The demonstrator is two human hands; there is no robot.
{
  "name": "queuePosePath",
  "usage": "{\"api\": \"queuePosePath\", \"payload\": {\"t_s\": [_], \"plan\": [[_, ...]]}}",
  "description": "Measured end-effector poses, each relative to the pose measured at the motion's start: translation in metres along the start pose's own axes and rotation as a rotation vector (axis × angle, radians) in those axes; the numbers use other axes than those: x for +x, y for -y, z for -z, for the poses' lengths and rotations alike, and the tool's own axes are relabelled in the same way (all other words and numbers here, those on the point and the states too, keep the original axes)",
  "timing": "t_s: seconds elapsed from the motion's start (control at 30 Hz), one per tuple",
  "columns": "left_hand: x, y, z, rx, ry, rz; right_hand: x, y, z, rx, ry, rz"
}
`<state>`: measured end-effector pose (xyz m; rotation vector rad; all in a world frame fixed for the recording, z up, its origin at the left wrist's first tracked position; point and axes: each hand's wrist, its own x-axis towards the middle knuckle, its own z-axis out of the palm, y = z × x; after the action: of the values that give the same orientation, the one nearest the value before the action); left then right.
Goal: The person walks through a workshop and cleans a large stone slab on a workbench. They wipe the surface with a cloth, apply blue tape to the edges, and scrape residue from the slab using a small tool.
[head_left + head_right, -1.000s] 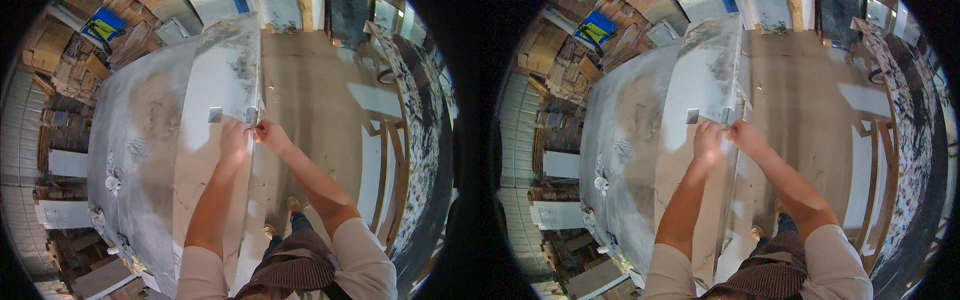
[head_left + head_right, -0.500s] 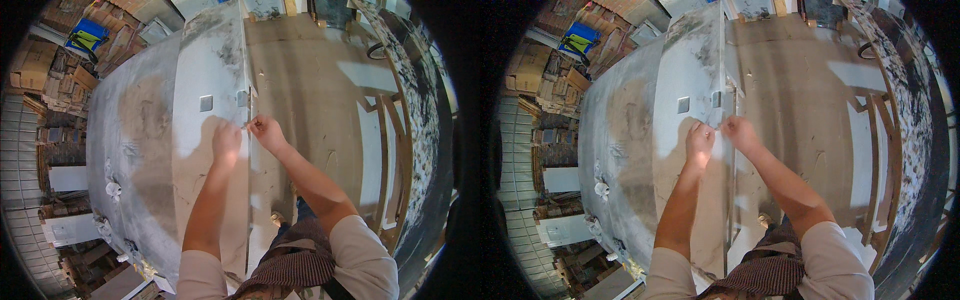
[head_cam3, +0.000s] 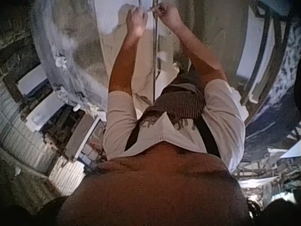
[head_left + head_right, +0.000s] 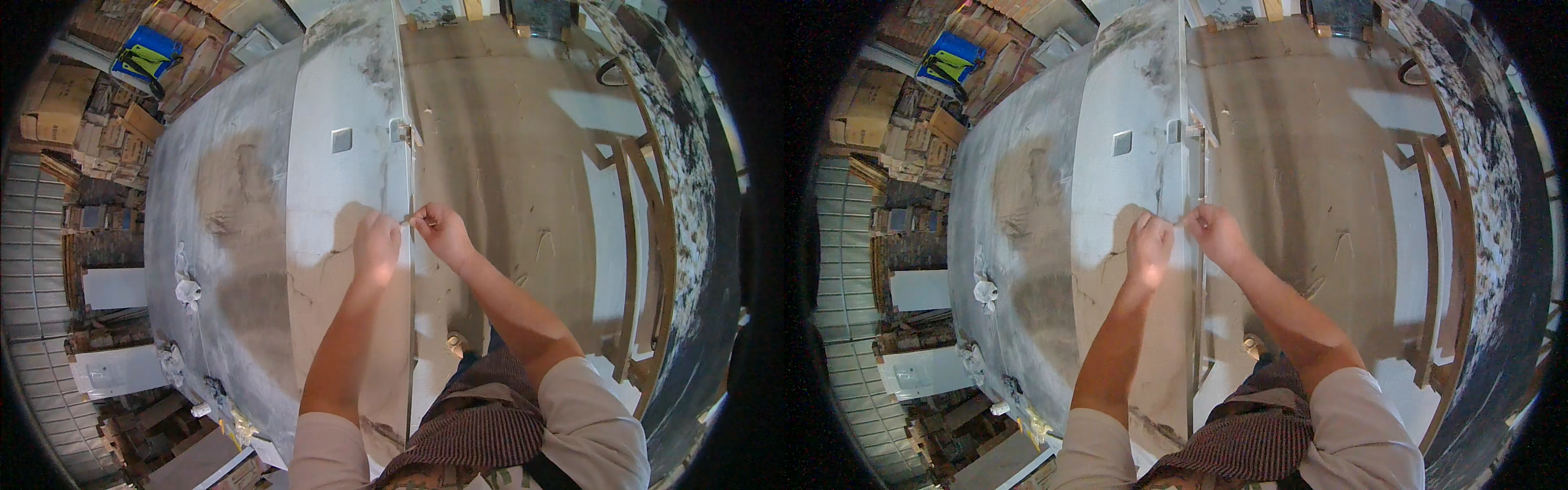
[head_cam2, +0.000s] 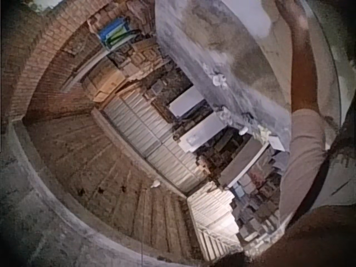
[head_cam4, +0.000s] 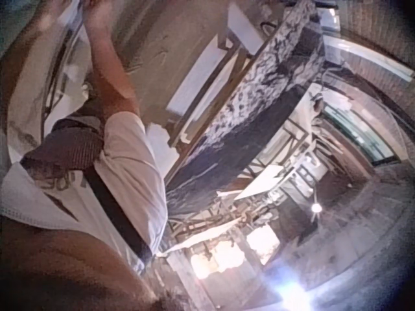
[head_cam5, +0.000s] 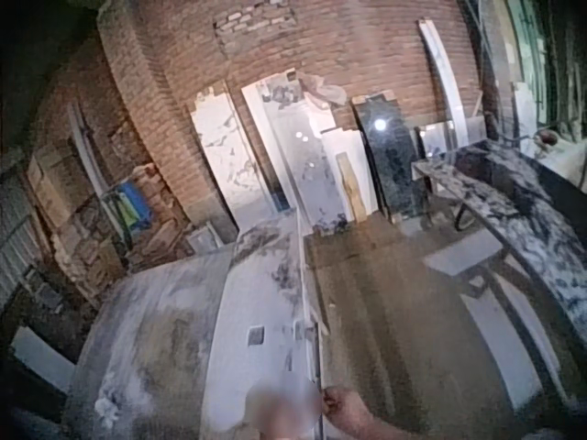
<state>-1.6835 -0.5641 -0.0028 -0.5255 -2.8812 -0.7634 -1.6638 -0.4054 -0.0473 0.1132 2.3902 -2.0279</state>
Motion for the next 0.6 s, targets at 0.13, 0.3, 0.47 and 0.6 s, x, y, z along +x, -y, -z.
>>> {"api": "queuePosePath", "payload": {"t_s": [0.13,0.3,0.47,0.6], "plan": [[-0.026,-0.005,0.003,-0.048,-0.064,-0.086,-0.028,-0.011,-0.01,0.072,-0.034,-0.01],[-0.067,-0.005,0.011,-0.01,-0.077,-0.089,-0.069,-0.005,-0.019,0.021,-0.014,0.077],[-0.106,-0.011,0.017,-0.004,-0.029,-0.062,-0.11,-0.002,-0.023,0.019,-0.029,0.105],[-0.143,-0.018,0.025,-0.017,-0.001,-0.029,-0.145,0.009,-0.026,-0.038,0.039,0.012]]}}
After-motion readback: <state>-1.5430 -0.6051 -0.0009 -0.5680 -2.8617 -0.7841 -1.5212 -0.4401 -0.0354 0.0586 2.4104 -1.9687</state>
